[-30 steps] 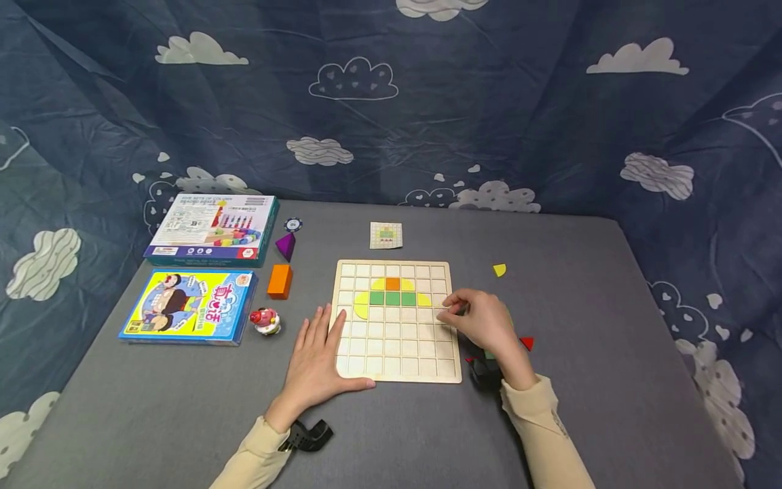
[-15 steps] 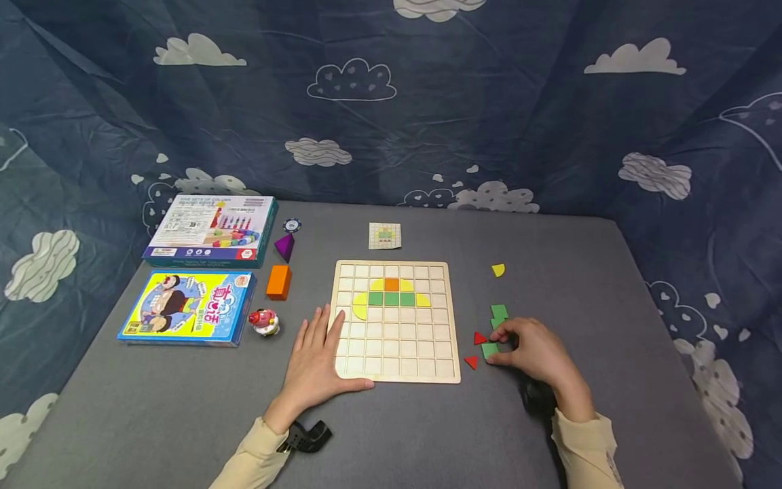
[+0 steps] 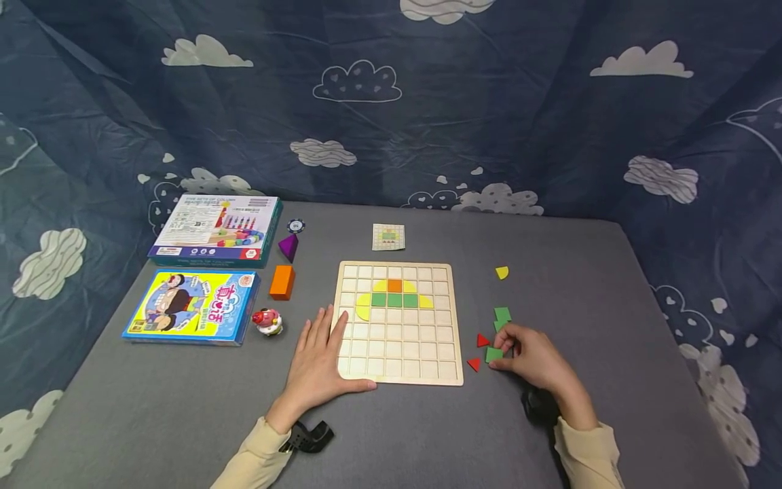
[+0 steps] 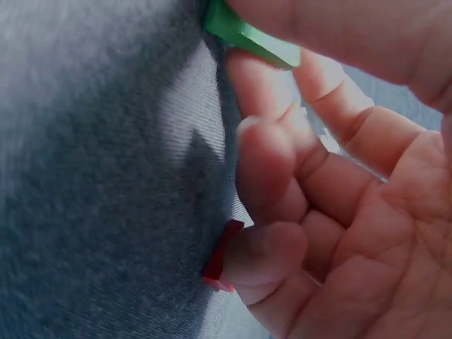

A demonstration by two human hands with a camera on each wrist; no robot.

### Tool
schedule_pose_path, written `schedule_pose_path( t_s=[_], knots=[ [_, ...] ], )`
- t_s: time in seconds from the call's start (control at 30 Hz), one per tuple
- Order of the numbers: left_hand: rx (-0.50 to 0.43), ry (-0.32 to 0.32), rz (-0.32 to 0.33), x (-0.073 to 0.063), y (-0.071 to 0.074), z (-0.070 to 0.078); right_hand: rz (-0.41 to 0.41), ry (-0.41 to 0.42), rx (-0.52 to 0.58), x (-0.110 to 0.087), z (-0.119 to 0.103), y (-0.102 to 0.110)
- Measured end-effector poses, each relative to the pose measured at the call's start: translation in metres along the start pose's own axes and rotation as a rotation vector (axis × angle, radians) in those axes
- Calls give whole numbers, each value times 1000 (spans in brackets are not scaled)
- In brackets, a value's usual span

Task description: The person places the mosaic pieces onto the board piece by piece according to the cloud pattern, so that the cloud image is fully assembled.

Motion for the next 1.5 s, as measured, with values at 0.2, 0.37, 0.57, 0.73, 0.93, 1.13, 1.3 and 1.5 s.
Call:
schedule_pose_path(
  t_s=[0.2, 0.37, 0.57, 0.73, 0.93, 1.13, 1.3, 1.5],
  knots=[
    [0, 5, -10, 0, -2, 1, -7, -26, 54, 2, -1, 3],
    [-5, 4, -11, 0, -1, 1, 40, -26, 72, 11, -18, 0],
    [-11, 2, -11, 0, -1, 1, 36, 50, 149, 29, -60, -18],
    [-2, -6, -2, 0, 0, 2, 36, 108, 177, 42, -96, -36],
    [14, -12, 14, 0, 2, 2, 24, 126, 142, 55, -132, -59],
    [24, -7, 8, 0, 2, 2, 20, 122, 101, 63, -149, -74],
    [15, 3, 7, 0, 2, 1, 9, 95, 77, 68, -154, -81],
    [21, -4, 10, 0, 3, 2, 14, 63, 29, 70, -156, -83]
  ],
)
Point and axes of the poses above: each hand's wrist, its own x-axis towards the middle knuckle, its own y-axis out of the back of the hand, z = x × y, the point moved 10 cm from there along x, towards the middle knuckle, and after that the axes turned 15 degrees about -y, right-handed, at the moved point
